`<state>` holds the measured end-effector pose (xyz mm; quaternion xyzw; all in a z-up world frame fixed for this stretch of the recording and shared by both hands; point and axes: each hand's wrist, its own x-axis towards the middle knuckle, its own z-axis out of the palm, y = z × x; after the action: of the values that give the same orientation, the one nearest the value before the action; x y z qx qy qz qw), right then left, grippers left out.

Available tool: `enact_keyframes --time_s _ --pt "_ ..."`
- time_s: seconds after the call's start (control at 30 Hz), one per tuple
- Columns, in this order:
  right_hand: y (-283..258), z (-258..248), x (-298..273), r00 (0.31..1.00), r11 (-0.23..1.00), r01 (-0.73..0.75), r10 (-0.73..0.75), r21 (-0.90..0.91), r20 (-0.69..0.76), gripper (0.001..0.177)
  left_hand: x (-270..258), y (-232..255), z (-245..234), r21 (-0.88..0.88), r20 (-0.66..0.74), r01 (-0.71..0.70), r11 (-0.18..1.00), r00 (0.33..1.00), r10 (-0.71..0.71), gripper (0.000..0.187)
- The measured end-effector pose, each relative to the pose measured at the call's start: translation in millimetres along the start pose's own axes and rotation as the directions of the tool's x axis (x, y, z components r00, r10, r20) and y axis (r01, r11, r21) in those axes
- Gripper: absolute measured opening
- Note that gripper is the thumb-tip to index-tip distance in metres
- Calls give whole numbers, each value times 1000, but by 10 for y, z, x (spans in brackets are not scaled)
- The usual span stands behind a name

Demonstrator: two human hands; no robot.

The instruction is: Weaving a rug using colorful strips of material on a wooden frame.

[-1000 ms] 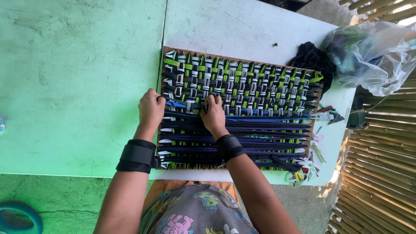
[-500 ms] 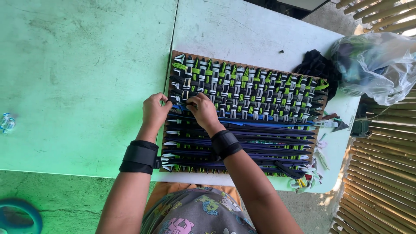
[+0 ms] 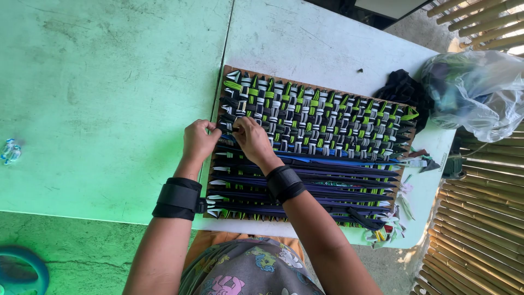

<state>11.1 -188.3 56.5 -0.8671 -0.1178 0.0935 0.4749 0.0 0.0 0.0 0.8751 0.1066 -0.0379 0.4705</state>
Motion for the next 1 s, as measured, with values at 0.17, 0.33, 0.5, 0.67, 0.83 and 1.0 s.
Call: enact_keyframes --time_s 0.17,0.33,0.5,0.67,0.83,1.0 --pt "-224 -66 -43 999 981 43 -38 -187 31 27 66 25 -35 -15 109 132 991 986 -130 18" --pt "-9 76 -98 995 933 92 -68 -348 79 21 108 -48 -36 4 119 159 987 980 -159 14" --pt "28 226 -78 993 955 113 -99 -274 63 15 101 158 -168 -40 266 301 953 922 -281 18" --pt "-194 51 -27 1000 979 10 -5 -202 24 33 140 -134 -69 42 231 78 996 969 -85 27" --pt "119 39 -9 990 951 5 38 -310 135 36 47 -44 -18 111 230 59 992 970 -83 30" --pt "357 -27 29 931 986 -152 167 -71 326 25 -62 227 18 306 151 -30 952 988 -17 28"
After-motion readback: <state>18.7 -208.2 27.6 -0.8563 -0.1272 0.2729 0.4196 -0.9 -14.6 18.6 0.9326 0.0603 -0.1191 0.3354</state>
